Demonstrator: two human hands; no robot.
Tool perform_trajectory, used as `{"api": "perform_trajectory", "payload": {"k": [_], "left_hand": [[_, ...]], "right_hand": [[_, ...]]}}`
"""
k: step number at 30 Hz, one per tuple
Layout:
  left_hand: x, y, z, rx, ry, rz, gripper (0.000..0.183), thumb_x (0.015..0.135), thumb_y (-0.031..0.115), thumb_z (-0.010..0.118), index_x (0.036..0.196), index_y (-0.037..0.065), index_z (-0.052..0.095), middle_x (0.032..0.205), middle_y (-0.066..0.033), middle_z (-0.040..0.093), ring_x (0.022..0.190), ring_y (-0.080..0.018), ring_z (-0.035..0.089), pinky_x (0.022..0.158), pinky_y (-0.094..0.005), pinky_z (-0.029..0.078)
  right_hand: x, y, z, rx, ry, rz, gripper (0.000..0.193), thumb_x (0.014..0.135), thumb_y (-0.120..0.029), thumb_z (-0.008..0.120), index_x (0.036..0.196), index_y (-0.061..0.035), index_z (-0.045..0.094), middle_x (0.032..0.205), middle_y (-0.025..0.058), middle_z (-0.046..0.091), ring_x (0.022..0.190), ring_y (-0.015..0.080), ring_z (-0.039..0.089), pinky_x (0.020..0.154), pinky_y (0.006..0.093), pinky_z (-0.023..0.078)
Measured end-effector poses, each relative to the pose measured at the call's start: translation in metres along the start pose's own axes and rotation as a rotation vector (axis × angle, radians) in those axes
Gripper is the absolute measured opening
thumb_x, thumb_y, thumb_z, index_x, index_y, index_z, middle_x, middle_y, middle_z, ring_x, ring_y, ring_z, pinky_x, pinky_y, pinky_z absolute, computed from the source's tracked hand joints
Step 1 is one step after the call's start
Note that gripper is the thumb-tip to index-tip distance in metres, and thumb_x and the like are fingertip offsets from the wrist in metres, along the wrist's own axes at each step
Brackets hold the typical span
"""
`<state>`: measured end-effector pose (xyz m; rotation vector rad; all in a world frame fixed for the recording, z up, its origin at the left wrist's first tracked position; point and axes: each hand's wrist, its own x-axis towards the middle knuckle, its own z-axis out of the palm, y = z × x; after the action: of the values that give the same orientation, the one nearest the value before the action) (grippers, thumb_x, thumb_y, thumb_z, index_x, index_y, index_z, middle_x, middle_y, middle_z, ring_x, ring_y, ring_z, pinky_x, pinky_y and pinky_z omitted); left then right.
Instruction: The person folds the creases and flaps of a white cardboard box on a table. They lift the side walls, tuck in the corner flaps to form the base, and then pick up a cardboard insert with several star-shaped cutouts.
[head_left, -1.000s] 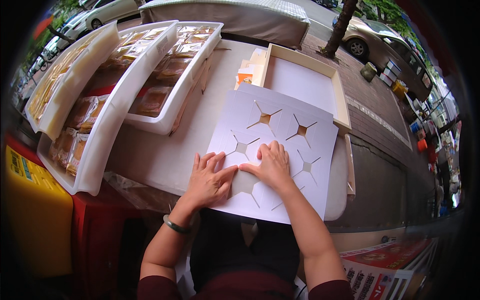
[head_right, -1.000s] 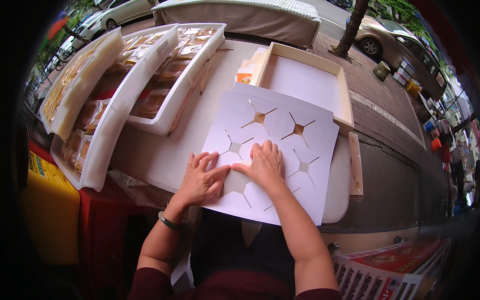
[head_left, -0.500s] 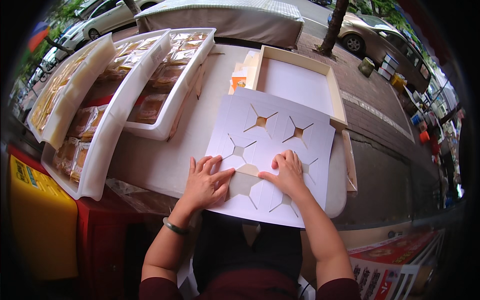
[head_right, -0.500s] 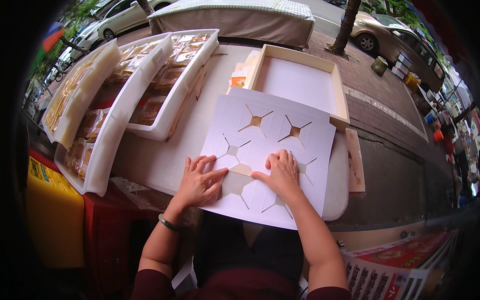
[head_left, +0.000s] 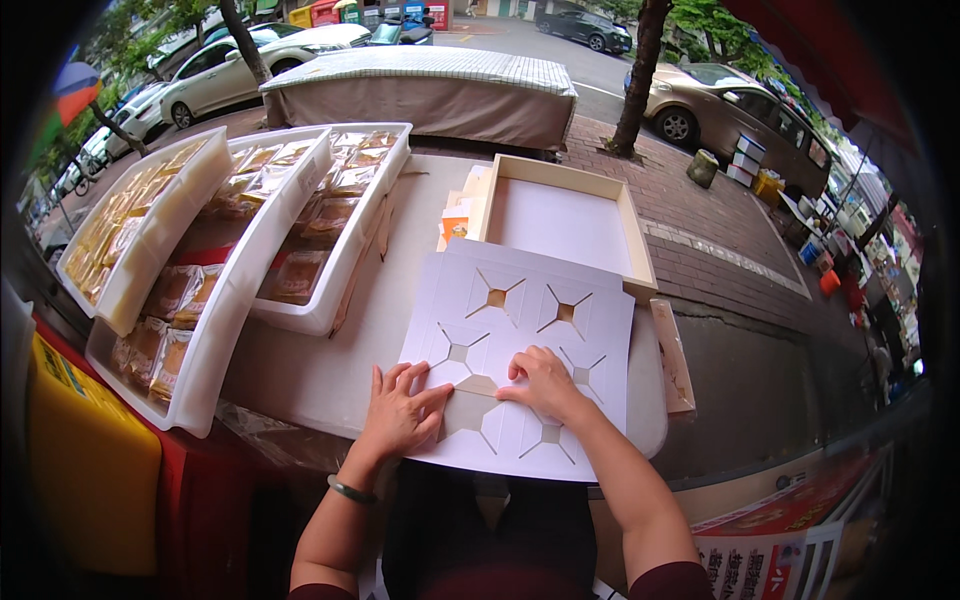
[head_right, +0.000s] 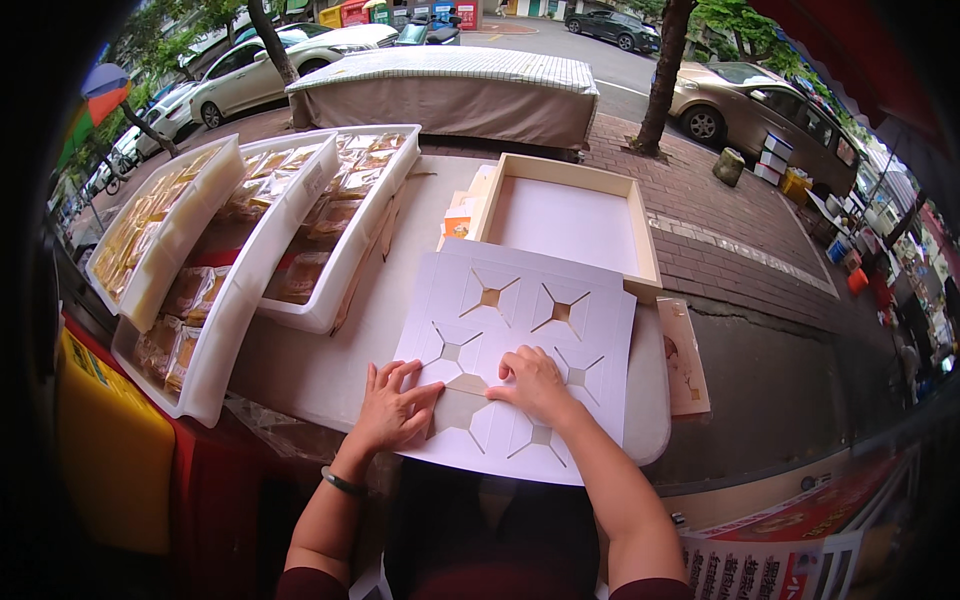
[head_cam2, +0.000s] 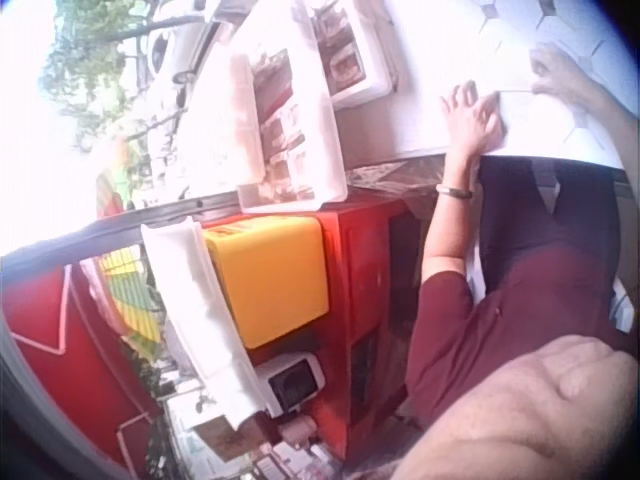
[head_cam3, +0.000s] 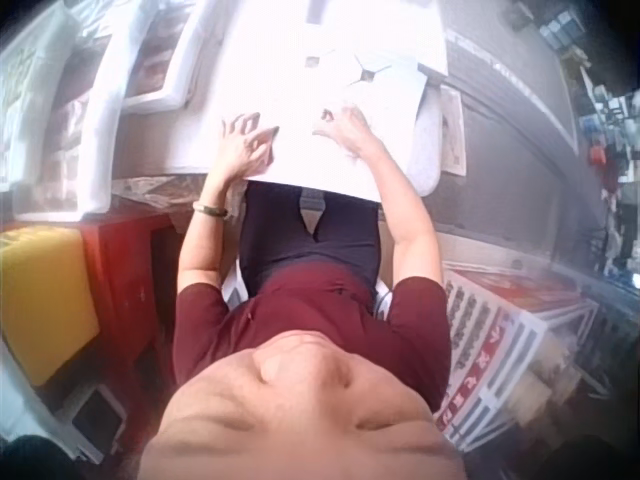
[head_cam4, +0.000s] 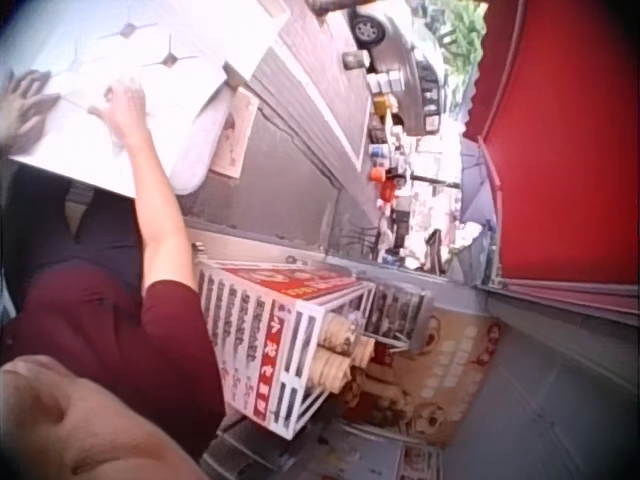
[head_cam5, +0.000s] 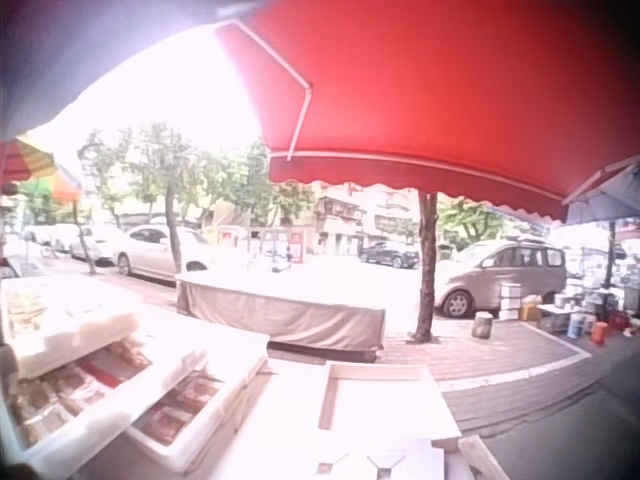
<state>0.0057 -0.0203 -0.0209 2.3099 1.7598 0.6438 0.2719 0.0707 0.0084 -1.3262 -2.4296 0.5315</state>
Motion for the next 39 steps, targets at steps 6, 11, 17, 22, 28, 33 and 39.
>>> {"api": "perform_trajectory", "payload": {"k": [6, 11, 17, 22, 28, 33, 39], "left_hand": [[-0.001, -0.002, 0.000, 0.029, 0.006, 0.003, 0.040, 0.084, 0.030, 0.064, 0.124, 0.034, 0.072, 0.146, -0.0099, 0.049, 0.139, -0.0344, 0.038, 0.113, -0.0735, 0.018], [-0.002, -0.002, 0.000, 0.015, 0.012, 0.000, 0.040, 0.084, 0.030, 0.064, 0.123, 0.033, 0.072, 0.145, -0.0098, 0.049, 0.138, -0.0343, 0.038, 0.113, -0.0733, 0.018], [-0.003, 0.002, 0.001, 0.003, 0.038, 0.005, 0.044, 0.082, 0.027, 0.068, 0.124, 0.035, 0.072, 0.143, -0.0092, 0.050, 0.136, -0.0347, 0.041, 0.113, -0.0704, 0.019], [-0.004, 0.001, -0.002, 0.050, 0.027, 0.019, 0.045, 0.083, 0.026, 0.067, 0.126, 0.035, 0.070, 0.143, -0.0089, 0.048, 0.136, -0.0348, 0.039, 0.113, -0.0699, 0.020], [-0.002, 0.002, -0.001, 0.117, -0.030, 0.047, 0.049, 0.084, 0.029, 0.065, 0.132, 0.036, 0.065, 0.147, -0.0106, 0.044, 0.137, -0.0350, 0.036, 0.109, -0.0743, 0.021], [0.003, 0.005, -0.009, 0.128, -0.088, 0.053, 0.049, 0.083, 0.031, 0.064, 0.132, 0.035, 0.065, 0.145, -0.0110, 0.045, 0.135, -0.0351, 0.039, 0.106, -0.0761, 0.024], [0.004, -0.004, -0.002, 0.109, -0.008, 0.106, 0.047, 0.083, 0.032, 0.064, 0.130, 0.035, 0.066, 0.143, -0.0110, 0.048, 0.133, -0.0364, 0.042, 0.108, -0.0733, 0.026]], "right_hand": [[-0.017, -0.004, 0.019, -0.247, 0.351, -0.542, 0.018, 0.081, -0.006, 0.069, 0.100, -0.0054, 0.071, 0.108, 0.0061, 0.067, 0.100, 0.0220, 0.064, 0.080, 0.0329, 0.050], [-0.030, -0.027, 0.009, -0.264, 0.237, -0.633, 0.030, 0.084, -0.006, 0.061, 0.113, 0.0008, 0.068, 0.114, 0.0093, 0.067, 0.106, 0.0227, 0.064, 0.081, 0.0335, 0.048], [-0.037, -0.044, 0.032, -0.410, 0.170, -0.395, 0.035, 0.085, -0.006, 0.058, 0.118, 0.0042, 0.065, 0.119, 0.0147, 0.065, 0.118, 0.0258, 0.058, 0.083, 0.0353, 0.046], [-0.037, -0.056, 0.042, -0.445, 0.145, -0.305, 0.036, 0.085, -0.005, 0.057, 0.119, 0.0038, 0.064, 0.125, 0.0145, 0.064, 0.118, 0.0251, 0.058, 0.085, 0.0363, 0.046], [-0.042, -0.037, 0.029, -0.264, 0.111, -0.323, 0.037, 0.085, 0.000, 0.057, 0.121, 0.0042, 0.064, 0.131, 0.0152, 0.062, 0.124, 0.0261, 0.058, 0.088, 0.0373, 0.046], [-0.041, -0.044, 0.023, -0.413, 0.103, -0.352, 0.034, 0.084, -0.003, 0.058, 0.116, 0.0053, 0.066, 0.128, 0.0131, 0.063, 0.124, 0.0253, 0.057, 0.087, 0.0376, 0.047], [-0.039, -0.032, 0.017, -0.287, 0.110, -0.381, 0.032, 0.084, -0.001, 0.058, 0.114, 0.0028, 0.068, 0.122, 0.0104, 0.066, 0.123, 0.0252, 0.058, 0.089, 0.0379, 0.046]]}}
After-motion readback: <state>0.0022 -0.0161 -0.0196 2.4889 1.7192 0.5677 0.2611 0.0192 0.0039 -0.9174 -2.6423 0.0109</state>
